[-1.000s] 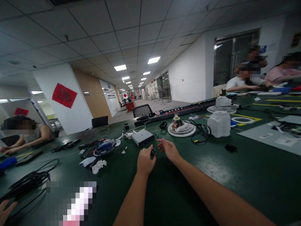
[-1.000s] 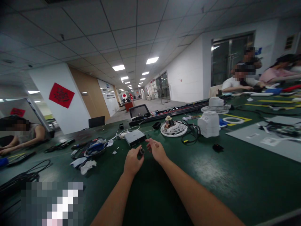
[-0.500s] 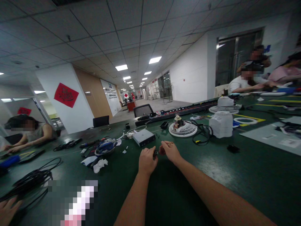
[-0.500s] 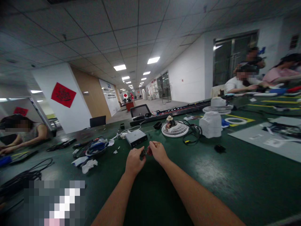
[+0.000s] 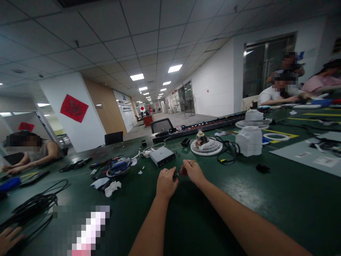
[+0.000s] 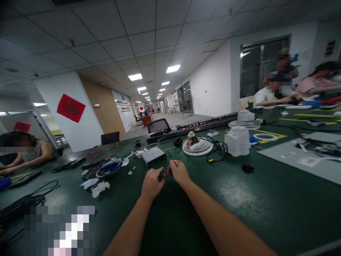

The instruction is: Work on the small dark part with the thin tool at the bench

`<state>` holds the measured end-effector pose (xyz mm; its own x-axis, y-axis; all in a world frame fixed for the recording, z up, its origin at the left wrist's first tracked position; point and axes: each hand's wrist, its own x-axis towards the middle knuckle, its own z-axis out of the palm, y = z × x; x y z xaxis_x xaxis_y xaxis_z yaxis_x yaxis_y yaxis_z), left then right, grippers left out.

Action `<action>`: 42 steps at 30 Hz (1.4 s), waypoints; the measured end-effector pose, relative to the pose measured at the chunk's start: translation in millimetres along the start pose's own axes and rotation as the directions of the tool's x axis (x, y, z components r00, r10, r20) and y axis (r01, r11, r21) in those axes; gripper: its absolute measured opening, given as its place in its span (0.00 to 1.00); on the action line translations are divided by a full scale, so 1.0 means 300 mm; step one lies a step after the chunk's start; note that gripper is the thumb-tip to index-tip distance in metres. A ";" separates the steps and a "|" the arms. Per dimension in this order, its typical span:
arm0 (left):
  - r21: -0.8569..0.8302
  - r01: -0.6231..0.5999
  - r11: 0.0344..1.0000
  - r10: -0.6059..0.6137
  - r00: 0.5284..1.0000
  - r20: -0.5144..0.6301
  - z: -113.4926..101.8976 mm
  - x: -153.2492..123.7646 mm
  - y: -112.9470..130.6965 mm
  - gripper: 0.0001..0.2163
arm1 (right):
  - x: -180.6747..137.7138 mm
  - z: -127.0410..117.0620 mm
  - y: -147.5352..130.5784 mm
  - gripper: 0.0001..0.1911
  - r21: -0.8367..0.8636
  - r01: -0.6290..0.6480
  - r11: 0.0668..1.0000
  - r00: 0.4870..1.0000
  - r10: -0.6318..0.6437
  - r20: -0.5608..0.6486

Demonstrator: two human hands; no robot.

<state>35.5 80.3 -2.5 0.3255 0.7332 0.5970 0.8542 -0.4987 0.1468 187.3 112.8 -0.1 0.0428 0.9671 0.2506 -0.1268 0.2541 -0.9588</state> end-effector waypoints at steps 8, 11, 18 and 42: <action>-0.020 -0.021 1.000 0.022 0.999 0.039 -0.002 0.003 0.006 0.22 | -0.003 0.006 0.002 0.18 -0.132 0.065 0.989 0.998 -0.064 0.012; -0.034 -0.012 0.999 0.014 0.998 0.056 -0.003 0.003 0.004 0.22 | -0.005 0.008 0.001 0.18 -0.144 0.051 0.988 0.997 -0.042 0.065; -0.032 -0.012 0.999 0.014 0.998 0.065 0.002 0.001 0.002 0.22 | -0.012 0.003 -0.013 0.19 -0.272 0.095 0.958 0.994 -0.076 0.080; 0.057 0.070 0.996 -0.073 0.996 0.047 0.000 -0.002 -0.020 0.21 | 0.005 -0.097 -0.018 0.11 -0.802 0.192 0.565 0.981 -0.080 0.178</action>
<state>30.0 82.7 -3.7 0.2809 0.7887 0.5469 0.8968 -0.4186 0.1430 216.9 112.7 1.6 -0.1246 0.9299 0.3459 0.7315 0.3217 -0.6012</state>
